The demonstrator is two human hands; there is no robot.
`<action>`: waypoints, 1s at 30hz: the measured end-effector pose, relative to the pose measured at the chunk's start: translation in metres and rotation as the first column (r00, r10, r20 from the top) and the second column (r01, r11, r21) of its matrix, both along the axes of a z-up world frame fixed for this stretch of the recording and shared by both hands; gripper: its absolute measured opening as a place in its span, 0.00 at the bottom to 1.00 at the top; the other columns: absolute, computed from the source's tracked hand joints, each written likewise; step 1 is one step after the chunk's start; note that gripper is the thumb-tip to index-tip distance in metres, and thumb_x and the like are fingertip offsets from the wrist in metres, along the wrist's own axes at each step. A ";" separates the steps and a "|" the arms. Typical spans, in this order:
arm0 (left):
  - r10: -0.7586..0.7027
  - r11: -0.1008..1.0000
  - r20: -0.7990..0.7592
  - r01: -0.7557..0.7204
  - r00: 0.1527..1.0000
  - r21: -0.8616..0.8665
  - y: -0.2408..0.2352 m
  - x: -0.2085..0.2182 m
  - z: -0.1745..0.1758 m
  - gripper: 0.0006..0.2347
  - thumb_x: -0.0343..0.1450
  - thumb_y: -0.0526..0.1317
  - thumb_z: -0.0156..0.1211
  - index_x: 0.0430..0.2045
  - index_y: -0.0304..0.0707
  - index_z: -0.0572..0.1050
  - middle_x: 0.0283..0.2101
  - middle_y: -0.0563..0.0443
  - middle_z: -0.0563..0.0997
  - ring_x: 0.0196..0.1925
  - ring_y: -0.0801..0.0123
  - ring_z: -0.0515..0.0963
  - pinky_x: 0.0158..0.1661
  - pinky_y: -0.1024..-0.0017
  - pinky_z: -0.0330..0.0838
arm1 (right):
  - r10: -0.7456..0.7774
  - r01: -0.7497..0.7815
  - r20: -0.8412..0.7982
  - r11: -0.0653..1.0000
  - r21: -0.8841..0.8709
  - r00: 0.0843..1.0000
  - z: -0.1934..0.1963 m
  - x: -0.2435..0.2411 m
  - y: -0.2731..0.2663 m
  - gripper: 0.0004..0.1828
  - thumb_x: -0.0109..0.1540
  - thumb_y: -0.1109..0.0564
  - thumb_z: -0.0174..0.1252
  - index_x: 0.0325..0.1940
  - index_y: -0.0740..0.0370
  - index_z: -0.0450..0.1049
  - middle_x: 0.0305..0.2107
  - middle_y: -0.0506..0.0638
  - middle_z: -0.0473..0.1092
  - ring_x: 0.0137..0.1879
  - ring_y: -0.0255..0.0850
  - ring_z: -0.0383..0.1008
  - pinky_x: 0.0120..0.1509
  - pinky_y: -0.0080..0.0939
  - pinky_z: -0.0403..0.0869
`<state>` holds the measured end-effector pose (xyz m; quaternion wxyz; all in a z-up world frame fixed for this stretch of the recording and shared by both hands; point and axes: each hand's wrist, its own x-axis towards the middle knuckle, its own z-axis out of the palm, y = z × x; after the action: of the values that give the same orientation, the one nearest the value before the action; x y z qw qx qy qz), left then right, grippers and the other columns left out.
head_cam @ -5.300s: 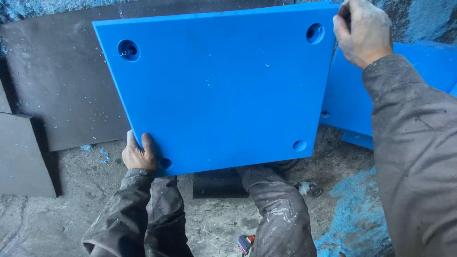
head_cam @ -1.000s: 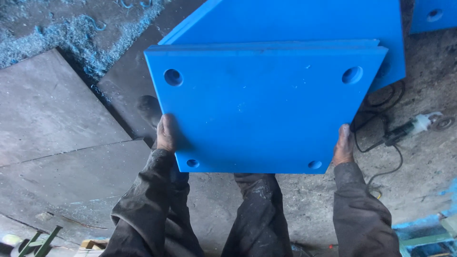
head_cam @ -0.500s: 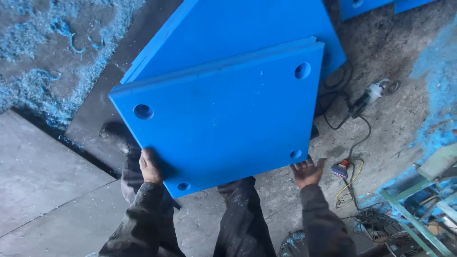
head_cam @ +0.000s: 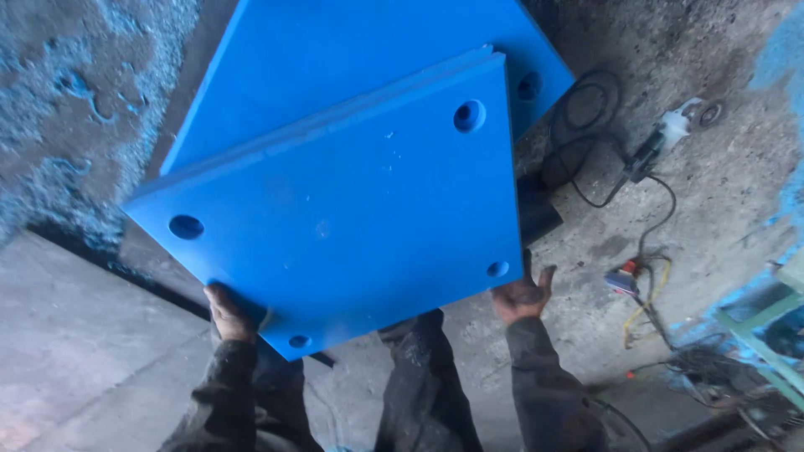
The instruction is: Picking up large blue plastic panels from the floor and stacking them onto a wooden pallet.
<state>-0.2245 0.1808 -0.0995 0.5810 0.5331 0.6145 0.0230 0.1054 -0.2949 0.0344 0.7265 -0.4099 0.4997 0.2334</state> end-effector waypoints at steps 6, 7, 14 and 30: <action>0.260 0.937 0.117 -0.221 0.959 -0.271 0.000 0.048 0.042 0.40 0.71 0.69 0.43 0.71 0.35 0.53 0.69 0.42 0.64 0.67 0.55 0.67 0.64 0.58 0.63 | -0.141 0.123 -0.145 0.984 -0.127 0.979 -0.013 0.003 -0.019 0.57 0.52 0.16 0.48 0.80 0.37 0.45 0.77 0.50 0.47 0.81 0.58 0.45 0.81 0.73 0.45; 0.271 0.936 0.113 -0.235 0.956 -0.262 -0.001 0.037 0.024 0.40 0.71 0.69 0.43 0.71 0.35 0.53 0.69 0.42 0.64 0.67 0.55 0.67 0.64 0.58 0.63 | -0.127 0.109 -0.152 0.987 -0.119 0.980 -0.021 0.010 -0.027 0.57 0.52 0.16 0.48 0.80 0.37 0.45 0.77 0.50 0.47 0.81 0.58 0.45 0.81 0.73 0.45; 0.165 0.980 -0.029 -0.167 0.986 -0.111 -0.006 0.026 0.025 0.45 0.72 0.73 0.42 0.70 0.27 0.58 0.65 0.38 0.69 0.62 0.55 0.71 0.62 0.59 0.67 | 0.462 -0.443 -0.143 0.646 -0.622 0.875 0.055 0.119 0.016 0.36 0.66 0.29 0.42 0.70 0.53 0.62 0.62 0.55 0.62 0.65 0.50 0.62 0.67 0.62 0.64; 0.093 0.994 0.021 -0.092 0.995 -0.058 -0.016 0.006 0.017 0.39 0.78 0.72 0.38 0.52 0.22 0.71 0.46 0.43 0.77 0.45 0.62 0.75 0.47 0.64 0.71 | -0.463 0.612 -0.771 -0.781 0.122 -0.437 -0.023 0.466 0.088 0.16 0.60 0.40 0.59 0.43 0.45 0.85 0.37 0.45 0.79 0.45 0.40 0.79 0.54 0.48 0.78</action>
<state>-0.2190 0.1647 -0.0826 0.6015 0.4870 0.6321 0.0384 0.5710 -0.2067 0.0110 0.5582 0.6193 0.4698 -0.2900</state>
